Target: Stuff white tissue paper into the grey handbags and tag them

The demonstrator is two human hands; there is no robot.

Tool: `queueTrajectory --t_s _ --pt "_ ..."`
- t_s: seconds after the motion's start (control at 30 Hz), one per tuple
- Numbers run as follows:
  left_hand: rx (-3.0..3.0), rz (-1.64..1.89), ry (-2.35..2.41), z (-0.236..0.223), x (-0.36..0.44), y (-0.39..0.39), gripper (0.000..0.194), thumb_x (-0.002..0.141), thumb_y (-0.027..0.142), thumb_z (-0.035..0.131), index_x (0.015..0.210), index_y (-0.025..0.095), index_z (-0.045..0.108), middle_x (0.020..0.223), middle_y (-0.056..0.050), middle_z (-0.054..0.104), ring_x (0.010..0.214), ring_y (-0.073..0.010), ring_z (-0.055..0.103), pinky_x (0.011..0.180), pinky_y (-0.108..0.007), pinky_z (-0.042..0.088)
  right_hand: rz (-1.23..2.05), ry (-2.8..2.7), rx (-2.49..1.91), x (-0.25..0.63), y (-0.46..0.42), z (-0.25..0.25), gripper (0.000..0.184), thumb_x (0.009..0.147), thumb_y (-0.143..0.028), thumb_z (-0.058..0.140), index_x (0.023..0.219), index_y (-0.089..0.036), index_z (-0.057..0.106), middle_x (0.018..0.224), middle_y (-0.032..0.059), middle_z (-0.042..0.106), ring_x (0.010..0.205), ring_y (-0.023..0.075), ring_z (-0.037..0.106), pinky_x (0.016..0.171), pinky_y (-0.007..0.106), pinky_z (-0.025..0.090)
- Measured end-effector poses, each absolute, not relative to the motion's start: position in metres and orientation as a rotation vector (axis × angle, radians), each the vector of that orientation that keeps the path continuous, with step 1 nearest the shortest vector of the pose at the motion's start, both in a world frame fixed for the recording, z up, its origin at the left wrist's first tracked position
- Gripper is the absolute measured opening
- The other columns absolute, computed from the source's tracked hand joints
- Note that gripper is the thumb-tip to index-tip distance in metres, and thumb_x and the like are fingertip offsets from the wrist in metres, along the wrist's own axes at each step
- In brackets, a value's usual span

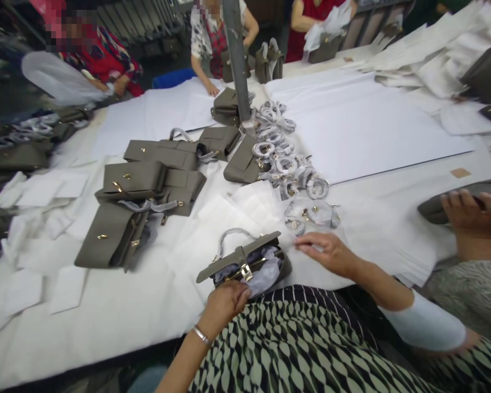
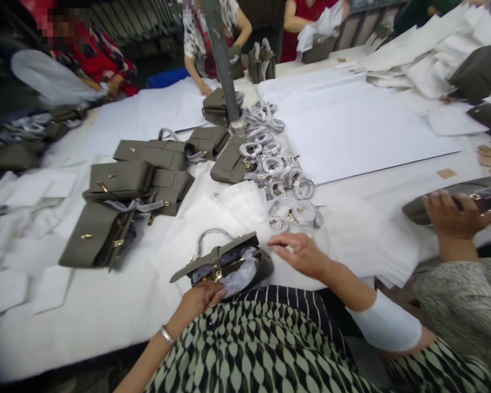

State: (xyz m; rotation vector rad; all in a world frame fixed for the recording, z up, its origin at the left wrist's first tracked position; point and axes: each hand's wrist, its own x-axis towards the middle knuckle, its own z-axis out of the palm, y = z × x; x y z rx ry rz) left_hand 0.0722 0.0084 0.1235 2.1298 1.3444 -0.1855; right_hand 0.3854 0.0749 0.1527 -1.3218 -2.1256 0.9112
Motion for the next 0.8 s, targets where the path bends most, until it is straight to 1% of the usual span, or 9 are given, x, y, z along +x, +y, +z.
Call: queueTrajectory --t_s 0.1,0.23,0.33,0.4,0.5,0.63,0.67,0.73,0.8 --pt "2.15 -0.244 1.324 0.131 0.073 0.01 0.038 0.094 0.032 0.032 0.084 0.019 0.066 0.085 -0.006 0.068 0.086 -0.0198 0.063 0.079 -0.029 0.05 0.902 -2.473 -1.009 0.339 0.054 0.162 0.024 0.092 -0.032 0.049 0.105 -0.02 0.066 0.098 0.005 0.07 0.09 0.0178 0.061 0.081 0.03 0.044" --pt "2.145 -0.211 1.314 0.132 0.068 0.007 0.04 0.095 0.035 0.03 0.084 0.019 0.065 0.087 -0.006 0.068 0.088 -0.0205 0.063 0.082 -0.031 0.049 0.625 -2.914 -0.89 0.311 0.042 0.143 0.027 0.09 -0.039 0.053 0.089 -0.017 0.067 0.081 0.0064 0.07 0.08 0.0218 0.059 0.077 0.036 0.04" --pt "2.129 -0.26 1.365 0.132 0.068 0.003 0.042 0.095 0.037 0.031 0.085 0.018 0.067 0.087 -0.008 0.069 0.087 -0.022 0.064 0.08 -0.033 0.05 0.377 -3.054 -0.959 0.307 0.036 0.13 0.035 0.088 -0.043 0.053 0.078 -0.013 0.067 0.072 0.0094 0.068 0.073 0.0226 0.058 0.074 0.037 0.038" --pt "2.14 -0.311 1.402 0.134 0.072 0.001 0.044 0.094 0.04 0.032 0.086 0.016 0.068 0.087 -0.01 0.07 0.087 -0.024 0.065 0.079 -0.035 0.051 0.297 -3.096 -1.037 0.303 0.034 0.128 0.037 0.086 -0.045 0.055 0.074 -0.012 0.068 0.069 0.0106 0.067 0.07 0.0227 0.058 0.073 0.037 0.037" --pt "2.17 -0.371 1.433 0.139 0.077 0.003 0.047 0.094 0.042 0.033 0.086 0.015 0.07 0.085 -0.013 0.07 0.086 -0.0256 0.065 0.079 -0.037 0.051 0.28 -3.156 -1.124 0.293 0.035 0.132 0.038 0.083 -0.046 0.058 0.068 -0.012 0.07 0.066 0.0118 0.068 0.068 0.0231 0.058 0.074 0.038 0.036" --pt "2.178 -0.398 1.47 0.146 0.078 0.004 0.047 0.094 0.043 0.033 0.083 0.016 0.07 0.082 -0.012 0.07 0.085 -0.0262 0.065 0.078 -0.039 0.052 0.305 -3.171 -1.172 0.288 0.035 0.134 0.036 0.081 -0.045 0.06 0.071 -0.012 0.071 0.07 0.012 0.069 0.074 0.0246 0.058 0.079 0.04 0.037" --pt "2.19 -0.361 1.49 0.146 0.078 0.004 0.043 0.093 0.041 0.036 0.085 0.016 0.07 0.084 -0.012 0.07 0.086 -0.0261 0.064 0.079 -0.038 0.052 0.317 -3.159 -1.166 0.289 0.034 0.133 0.036 0.081 -0.045 0.06 0.071 -0.012 0.071 0.07 0.0117 0.069 0.074 0.0245 0.058 0.079 0.04 0.037" --pt "2.244 -0.226 1.422 0.144 0.078 0.005 0.032 0.092 0.036 0.041 0.098 0.019 0.068 0.099 -0.009 0.069 0.094 -0.0244 0.062 0.084 -0.036 0.051 0.327 -3.121 -1.145 0.292 0.032 0.13 0.035 0.082 -0.044 0.059 0.072 -0.012 0.07 0.069 0.0105 0.069 0.074 0.0239 0.058 0.079 0.039 0.038" --pt "2.258 -0.117 1.265 0.138 0.08 0.006 0.026 0.09 0.033 0.046 0.106 0.026 0.066 0.109 -0.003 0.067 0.101 -0.0199 0.06 0.088 -0.029 0.048 0.321 -3.095 -1.127 0.294 0.031 0.127 0.031 0.082 -0.04 0.058 0.07 -0.014 0.069 0.066 0.009 0.068 0.071 0.0229 0.057 0.077 0.04 0.039"
